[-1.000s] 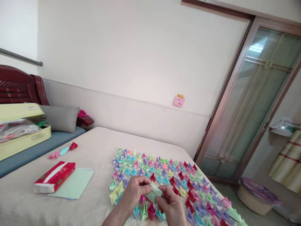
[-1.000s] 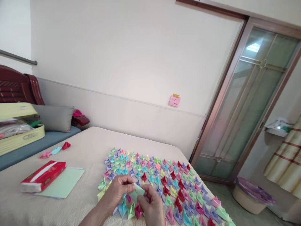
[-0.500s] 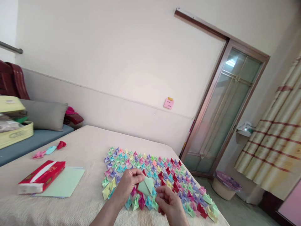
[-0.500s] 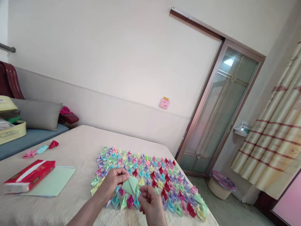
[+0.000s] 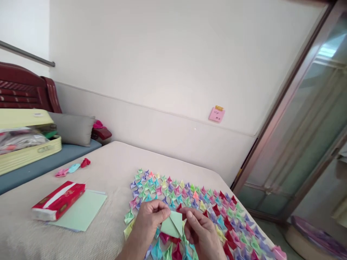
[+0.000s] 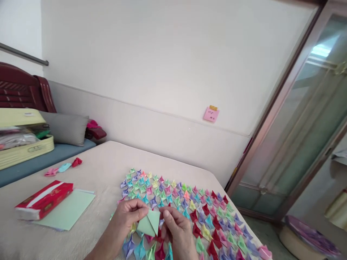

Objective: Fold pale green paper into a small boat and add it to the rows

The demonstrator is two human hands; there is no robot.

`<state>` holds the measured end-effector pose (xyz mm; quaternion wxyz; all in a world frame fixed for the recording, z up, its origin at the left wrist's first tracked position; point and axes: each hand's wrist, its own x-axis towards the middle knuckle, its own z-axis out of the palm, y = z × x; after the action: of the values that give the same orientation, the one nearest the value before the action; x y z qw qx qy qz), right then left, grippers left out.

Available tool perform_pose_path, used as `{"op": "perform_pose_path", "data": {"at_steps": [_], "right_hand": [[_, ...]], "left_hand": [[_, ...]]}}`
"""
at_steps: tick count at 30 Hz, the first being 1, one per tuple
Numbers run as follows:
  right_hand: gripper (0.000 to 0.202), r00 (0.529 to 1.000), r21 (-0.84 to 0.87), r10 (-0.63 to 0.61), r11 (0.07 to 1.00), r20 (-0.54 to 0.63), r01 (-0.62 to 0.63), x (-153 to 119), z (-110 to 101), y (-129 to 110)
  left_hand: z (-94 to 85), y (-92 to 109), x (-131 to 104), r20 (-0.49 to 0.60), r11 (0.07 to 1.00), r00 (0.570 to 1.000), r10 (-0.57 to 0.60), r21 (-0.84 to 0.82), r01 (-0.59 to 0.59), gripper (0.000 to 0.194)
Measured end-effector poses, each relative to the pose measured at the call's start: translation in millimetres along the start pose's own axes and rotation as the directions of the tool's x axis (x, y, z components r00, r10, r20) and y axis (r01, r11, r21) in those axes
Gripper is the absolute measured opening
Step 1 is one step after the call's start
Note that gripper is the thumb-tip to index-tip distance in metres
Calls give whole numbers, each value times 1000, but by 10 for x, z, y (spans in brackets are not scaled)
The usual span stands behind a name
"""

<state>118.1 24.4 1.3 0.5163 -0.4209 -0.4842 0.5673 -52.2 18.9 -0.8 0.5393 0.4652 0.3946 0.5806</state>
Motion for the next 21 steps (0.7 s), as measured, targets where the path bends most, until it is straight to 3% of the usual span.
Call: {"op": "perform_pose_path", "data": {"at_steps": [7, 11, 15, 19, 21], "right_hand": [[39, 968, 172, 113, 973, 222, -153, 310, -181, 394], [33, 961, 222, 161, 952, 225, -211, 254, -316, 587], [31, 961, 261, 183, 936, 207, -235, 192, -369, 628], [30, 967, 280, 198, 930, 164, -238, 178, -354, 626], [30, 969, 328, 213, 913, 128, -244, 183, -343, 614]], "left_hand": [[-13, -107, 81, -79, 979, 997, 9, 203, 7, 22], [76, -175, 60, -87, 940, 996, -29, 336, 57, 23], [174, -233, 6, -103, 904, 991, -81, 410, 117, 26], [191, -235, -24, -141, 935, 975, -171, 290, 206, 32], [178, -210, -25, -87, 950, 964, -251, 171, 262, 37]]}}
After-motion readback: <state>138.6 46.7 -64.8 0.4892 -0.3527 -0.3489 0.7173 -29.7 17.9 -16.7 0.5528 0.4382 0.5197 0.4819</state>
